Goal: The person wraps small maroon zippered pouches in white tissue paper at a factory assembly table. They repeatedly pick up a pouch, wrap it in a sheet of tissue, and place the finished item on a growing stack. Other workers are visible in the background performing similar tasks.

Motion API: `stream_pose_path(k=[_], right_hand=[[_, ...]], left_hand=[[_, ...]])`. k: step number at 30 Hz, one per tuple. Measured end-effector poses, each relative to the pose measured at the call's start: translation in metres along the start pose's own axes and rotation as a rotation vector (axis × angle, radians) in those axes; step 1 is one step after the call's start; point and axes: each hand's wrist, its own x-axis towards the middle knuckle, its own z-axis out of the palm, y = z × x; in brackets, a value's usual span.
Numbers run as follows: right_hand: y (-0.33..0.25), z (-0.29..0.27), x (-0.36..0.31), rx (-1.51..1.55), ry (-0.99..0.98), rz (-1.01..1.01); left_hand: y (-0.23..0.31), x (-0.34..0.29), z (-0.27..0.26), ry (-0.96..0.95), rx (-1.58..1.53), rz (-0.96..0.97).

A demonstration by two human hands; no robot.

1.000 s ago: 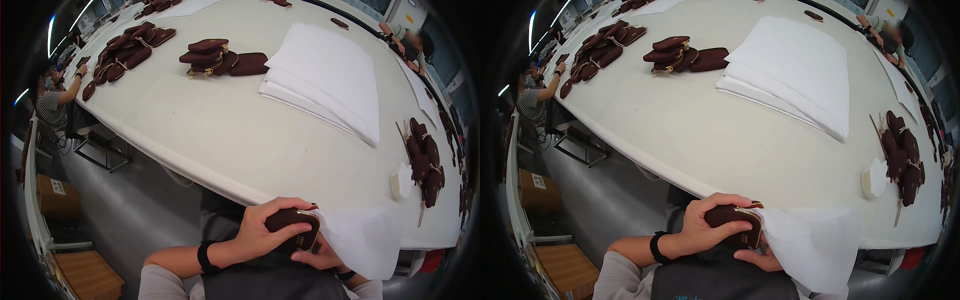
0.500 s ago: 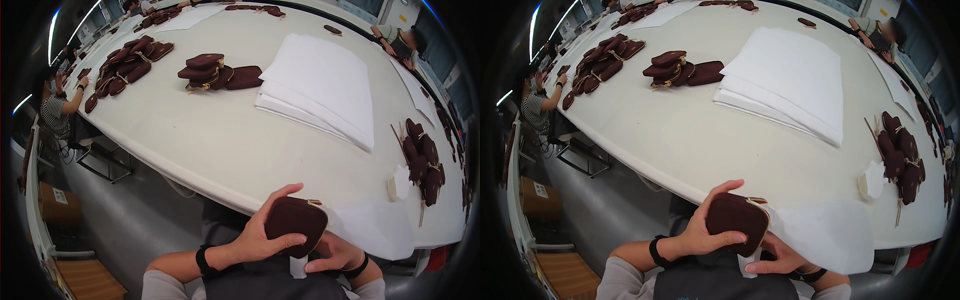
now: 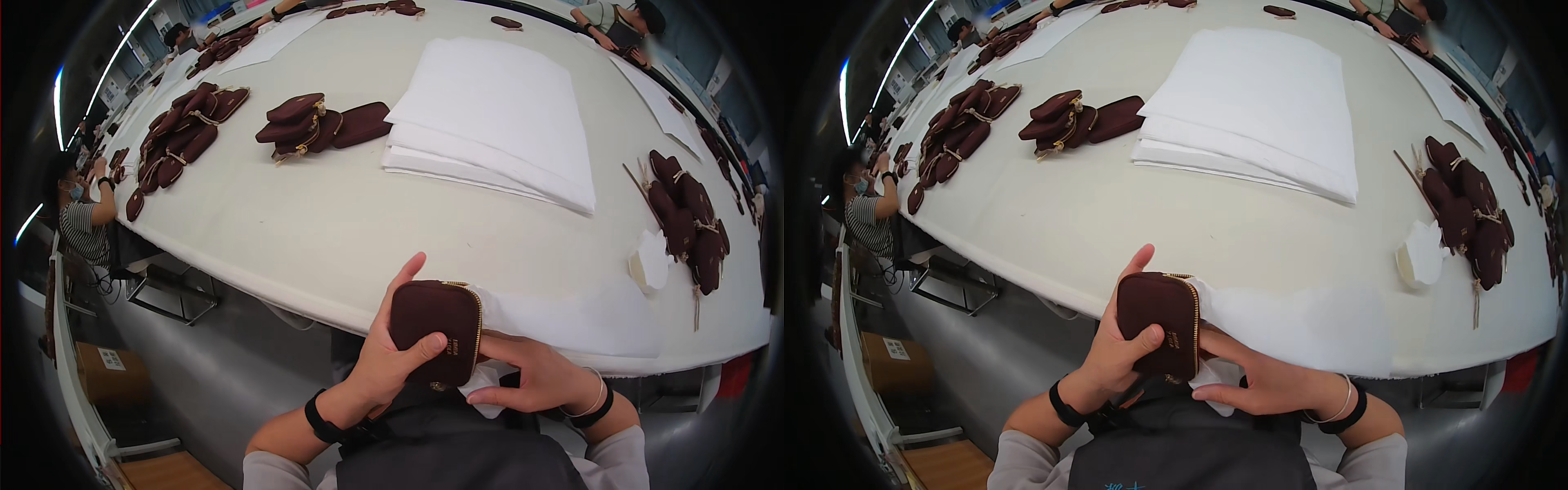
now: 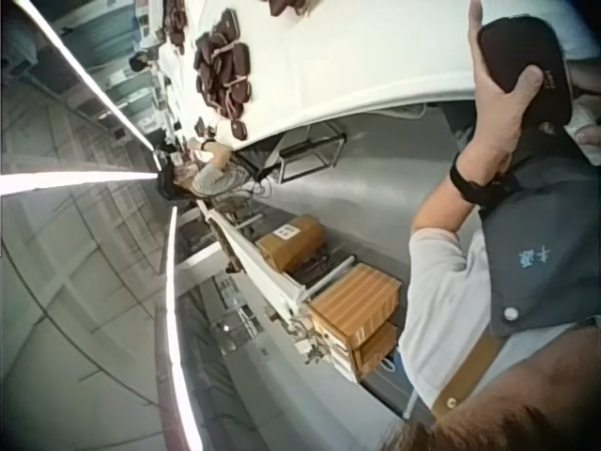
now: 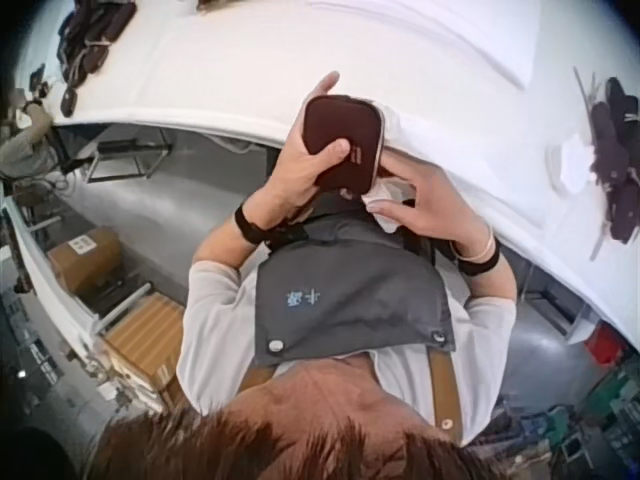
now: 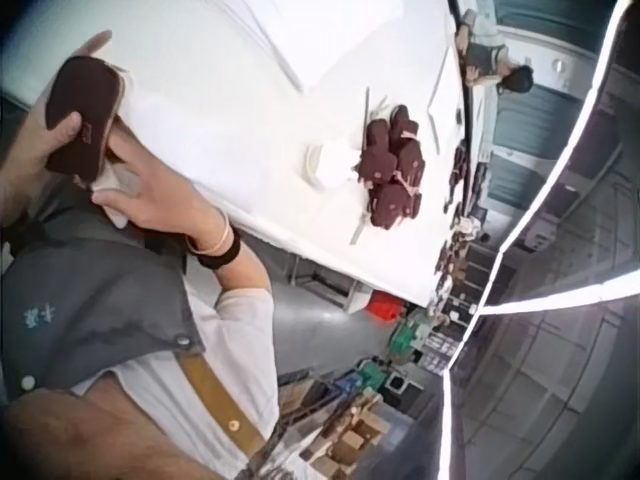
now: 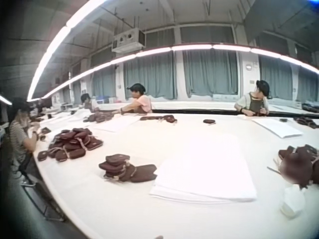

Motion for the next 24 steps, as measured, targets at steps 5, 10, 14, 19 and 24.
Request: stream_pose_path(k=[5,10,14,19,24], right_hand=[[-0.003,-0.016,0.0,-0.189,-0.08,-0.006],[0.027,0.027,0.019,-0.115,0.239,-0.223],[0.041,0.025,0.04,-0.057,0.203,-0.093],[0.032,0.017,0.045,0.229,0.239,-0.13],[0.03,0.017,0.04,0.335,0.2,-0.067]], left_hand=[[-0.005,0.001,-0.002,-0.044,-0.11,-0.078],[-0.005,0.003,0.008,-0.117,0.163,-0.081],[0.005,0.011,0.0,-0.054,0.004,-0.118],[0.015,0.016,0.003,-0.06,-0.412,0.039],[0.0,0.015,0.004,0.151,-0.044,0.075]])
